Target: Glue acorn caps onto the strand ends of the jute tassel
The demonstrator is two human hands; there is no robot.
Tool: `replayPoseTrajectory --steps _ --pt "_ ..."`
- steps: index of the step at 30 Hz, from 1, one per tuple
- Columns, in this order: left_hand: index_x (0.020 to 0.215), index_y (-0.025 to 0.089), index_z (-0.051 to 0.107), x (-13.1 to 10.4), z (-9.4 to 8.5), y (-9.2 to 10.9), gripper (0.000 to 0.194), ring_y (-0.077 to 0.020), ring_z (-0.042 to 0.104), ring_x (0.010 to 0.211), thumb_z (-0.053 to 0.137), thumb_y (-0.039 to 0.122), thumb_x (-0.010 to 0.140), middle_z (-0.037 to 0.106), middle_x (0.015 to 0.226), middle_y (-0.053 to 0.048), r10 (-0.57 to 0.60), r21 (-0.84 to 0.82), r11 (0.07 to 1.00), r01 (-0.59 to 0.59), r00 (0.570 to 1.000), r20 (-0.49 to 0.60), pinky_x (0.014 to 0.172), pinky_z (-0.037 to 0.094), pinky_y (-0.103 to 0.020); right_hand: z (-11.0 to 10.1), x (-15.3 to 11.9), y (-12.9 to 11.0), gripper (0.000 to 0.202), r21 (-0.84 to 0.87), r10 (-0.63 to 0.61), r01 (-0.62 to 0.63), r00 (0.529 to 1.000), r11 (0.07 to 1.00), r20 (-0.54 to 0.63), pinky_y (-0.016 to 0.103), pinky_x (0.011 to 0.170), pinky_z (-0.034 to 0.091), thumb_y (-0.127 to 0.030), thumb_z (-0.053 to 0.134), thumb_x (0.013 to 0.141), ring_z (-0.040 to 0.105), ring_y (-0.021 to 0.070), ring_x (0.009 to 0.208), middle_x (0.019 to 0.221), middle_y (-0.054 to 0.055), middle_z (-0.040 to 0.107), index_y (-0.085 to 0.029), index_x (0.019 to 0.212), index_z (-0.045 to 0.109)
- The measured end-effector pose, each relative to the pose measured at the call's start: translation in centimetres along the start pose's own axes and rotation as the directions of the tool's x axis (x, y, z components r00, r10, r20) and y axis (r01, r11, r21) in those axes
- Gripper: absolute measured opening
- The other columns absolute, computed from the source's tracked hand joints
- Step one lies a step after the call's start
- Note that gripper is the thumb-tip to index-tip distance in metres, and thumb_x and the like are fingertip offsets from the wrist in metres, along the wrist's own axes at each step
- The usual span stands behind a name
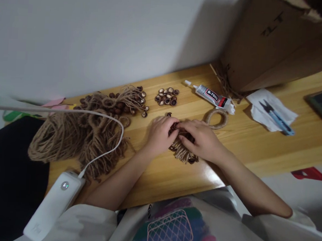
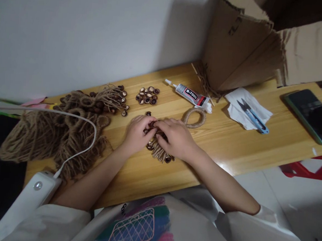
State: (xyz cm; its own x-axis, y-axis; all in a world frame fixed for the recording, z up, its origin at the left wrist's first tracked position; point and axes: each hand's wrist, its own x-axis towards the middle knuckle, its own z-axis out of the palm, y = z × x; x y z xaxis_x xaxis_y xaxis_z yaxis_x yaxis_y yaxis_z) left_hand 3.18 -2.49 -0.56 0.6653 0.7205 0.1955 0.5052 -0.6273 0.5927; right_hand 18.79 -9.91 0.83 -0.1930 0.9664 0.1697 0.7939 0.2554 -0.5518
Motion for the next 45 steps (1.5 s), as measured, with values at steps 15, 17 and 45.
replayPoseTrajectory --steps 15,17,45 --pt "0.096 0.019 0.061 -0.05 0.05 -0.31 0.016 -0.0208 0.058 0.088 0.059 0.015 0.081 0.067 0.090 -0.003 0.026 0.021 0.999 -0.026 0.999 0.029 0.078 0.043 -0.034 0.01 0.16 -0.33 0.032 0.047 0.026 -0.026 1.000 0.999 0.007 0.035 0.079 0.044 -0.015 0.048 0.077 0.060 0.0229 0.086 0.094 0.008 0.068 -0.016 0.105 0.062" --pt "0.096 0.019 0.061 -0.08 0.05 -0.36 0.016 -0.0212 0.058 0.088 0.059 0.015 0.081 0.067 0.090 -0.004 0.030 0.020 0.999 -0.030 0.999 0.035 0.078 0.043 -0.035 0.00 0.19 -0.43 0.033 0.038 0.018 -0.019 1.000 0.999 0.014 0.035 0.077 0.044 -0.014 0.047 0.075 0.059 0.0227 0.084 0.092 0.009 0.067 -0.015 0.105 0.061" --pt "0.096 0.020 0.061 0.08 0.02 -0.22 0.017 -0.0204 0.058 0.088 0.058 0.014 0.080 0.067 0.090 -0.003 0.025 0.007 1.000 -0.025 0.999 0.029 0.079 0.043 -0.035 0.46 -0.26 -0.63 0.026 -0.073 -0.002 -0.011 0.984 0.997 -0.178 0.035 0.074 0.034 -0.022 0.046 0.082 0.059 0.0222 0.082 0.091 0.007 0.069 -0.016 0.100 0.064"
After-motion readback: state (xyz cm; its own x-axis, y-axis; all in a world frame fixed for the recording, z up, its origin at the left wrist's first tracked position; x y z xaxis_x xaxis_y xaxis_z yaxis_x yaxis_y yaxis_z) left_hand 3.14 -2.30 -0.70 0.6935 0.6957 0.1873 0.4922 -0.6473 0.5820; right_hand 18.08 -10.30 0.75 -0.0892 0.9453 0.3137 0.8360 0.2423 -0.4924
